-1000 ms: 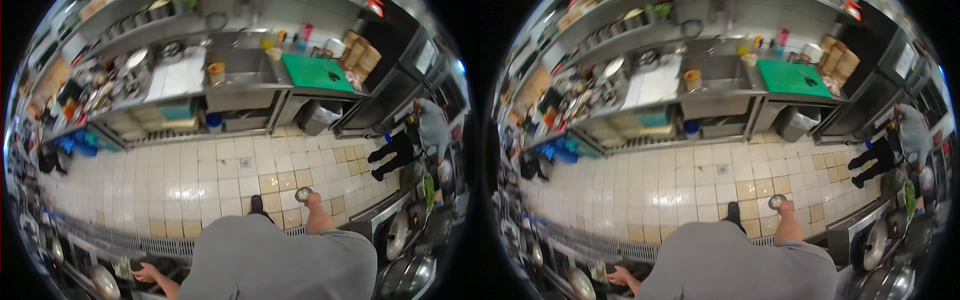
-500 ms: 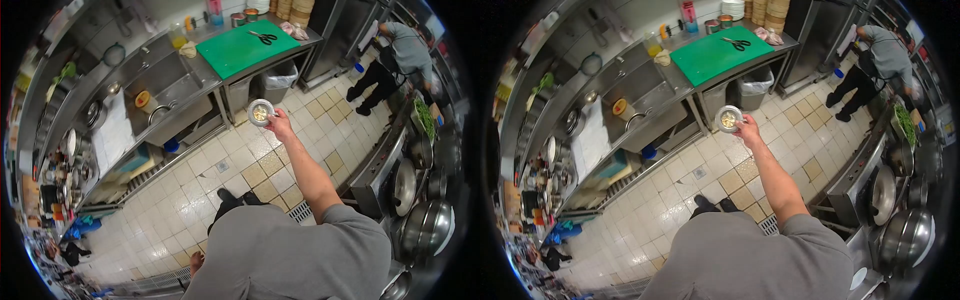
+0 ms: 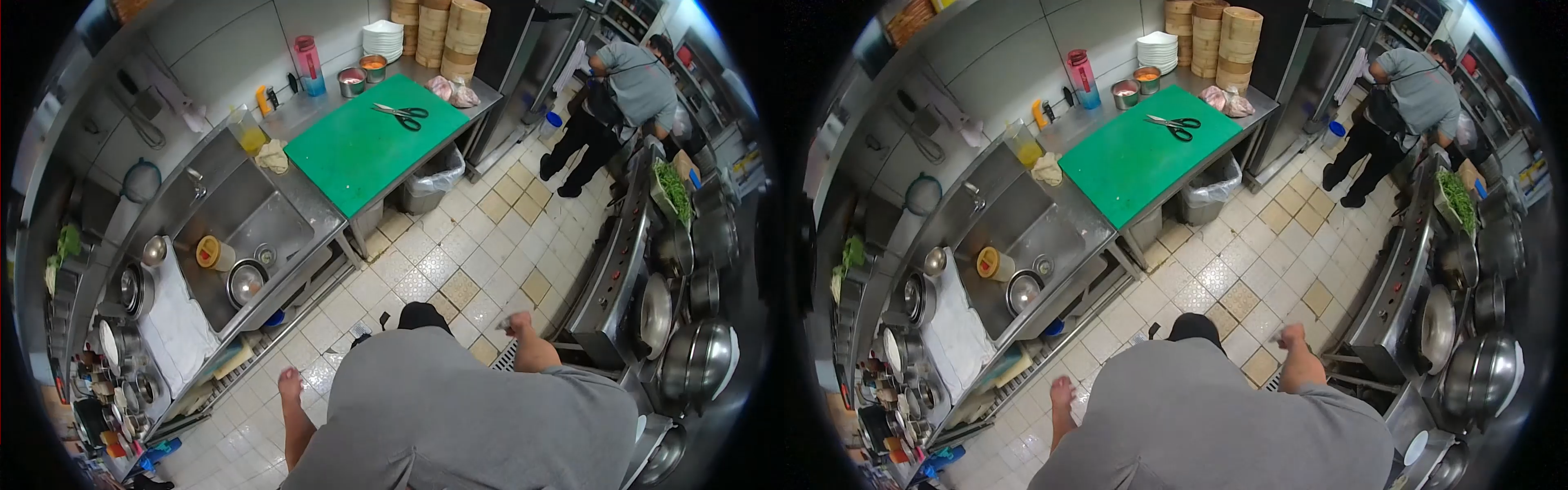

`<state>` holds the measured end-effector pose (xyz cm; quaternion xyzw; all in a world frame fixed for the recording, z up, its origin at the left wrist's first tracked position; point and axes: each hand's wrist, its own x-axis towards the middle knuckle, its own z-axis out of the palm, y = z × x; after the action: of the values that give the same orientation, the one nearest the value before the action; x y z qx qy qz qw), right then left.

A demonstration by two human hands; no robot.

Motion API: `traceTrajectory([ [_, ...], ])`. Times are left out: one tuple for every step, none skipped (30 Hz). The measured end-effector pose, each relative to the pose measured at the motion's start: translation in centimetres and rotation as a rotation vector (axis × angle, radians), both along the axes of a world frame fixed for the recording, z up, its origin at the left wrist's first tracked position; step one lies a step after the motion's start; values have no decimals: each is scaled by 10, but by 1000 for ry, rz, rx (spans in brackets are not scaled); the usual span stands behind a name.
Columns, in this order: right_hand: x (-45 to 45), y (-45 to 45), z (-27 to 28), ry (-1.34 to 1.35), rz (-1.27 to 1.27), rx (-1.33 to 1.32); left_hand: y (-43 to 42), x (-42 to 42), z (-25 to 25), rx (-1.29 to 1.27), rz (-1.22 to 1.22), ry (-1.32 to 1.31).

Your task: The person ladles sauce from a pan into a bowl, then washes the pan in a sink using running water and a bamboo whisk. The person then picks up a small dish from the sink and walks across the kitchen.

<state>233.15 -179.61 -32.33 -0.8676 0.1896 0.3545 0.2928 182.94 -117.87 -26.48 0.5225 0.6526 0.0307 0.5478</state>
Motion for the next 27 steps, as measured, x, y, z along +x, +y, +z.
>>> traceTrajectory([
  [-7, -9, 15, 52, -22, -25, 16, 41, 27, 54, 5, -52],
  [-7, -10, 27, 97, -187, -88, 31, 70, 38, 57, 3, -47],
  [-1, -5, 36, 142, -350, -150, 44, 98, 46, 104, 28, -143],
  [10, -4, 30, 148, -348, -149, 53, 120, 50, 150, 54, -238],
  [27, -10, 18, 298, -157, -175, 58, 137, 51, 150, 49, -246],
  [51, -17, -5, 442, 38, -195, 61, 151, 50, 158, 50, -241],
  [86, -20, -52, 575, 29, -242, 61, 154, 40, 121, 34, -157],
  [121, -23, -96, 715, 31, -288, 59, 160, 31, 80, 20, -72],
  [157, -26, -140, 856, 44, -329, 49, 166, 25, 12, 80, -46],
  [183, -14, -148, 643, 190, -113, 32, 162, 21, -55, 140, -6],
  [221, 3, -151, 426, 326, 103, 12, 155, 13, -136, 173, 33],
  [267, 62, -118, 416, 179, 31, 1, 117, -25, 11, -288, -20],
  [315, 124, -85, 392, 24, -36, -19, 144, 11, -158, -198, 108],
  [372, 124, -163, 422, 251, -20, -43, 177, 56, -325, -107, 240],
  [415, 184, -138, 242, 378, -28, -53, 136, 12, -267, -288, 244],
  [461, 243, -122, 85, 558, -24, -62, 123, -8, -192, -460, 249],
  [502, 295, -112, -37, 670, -4, -69, 135, 18, -284, -201, 141],
  [538, 343, -100, -92, 730, 66, -77, 143, 46, -355, 95, 18],
  [543, 385, -42, -262, 424, 115, -88, 163, 90, -393, 374, -85],
  [556, 392, -93, -524, 703, -144, -104, 220, 151, -181, 152, 229],
  [543, 400, -74, -600, 658, -90, -116, 216, 170, -183, 166, 276],
  [543, 418, -36, -701, 608, -35, -118, 217, 175, -176, 180, 298],
  [546, 420, -40, -690, 623, -36, -123, 210, 175, -284, 334, 338],
  [545, 414, -47, -369, 376, 195, -141, 172, 158, -268, 373, 243],
  [549, 409, -53, -50, 119, 408, -159, 131, 138, -256, 412, 146],
  [556, 403, -56, -41, 131, 405, -175, 98, 123, -248, 451, 48],
  [560, 393, -57, 36, 81, 395, -192, 68, 99, -165, 27, 358],
])
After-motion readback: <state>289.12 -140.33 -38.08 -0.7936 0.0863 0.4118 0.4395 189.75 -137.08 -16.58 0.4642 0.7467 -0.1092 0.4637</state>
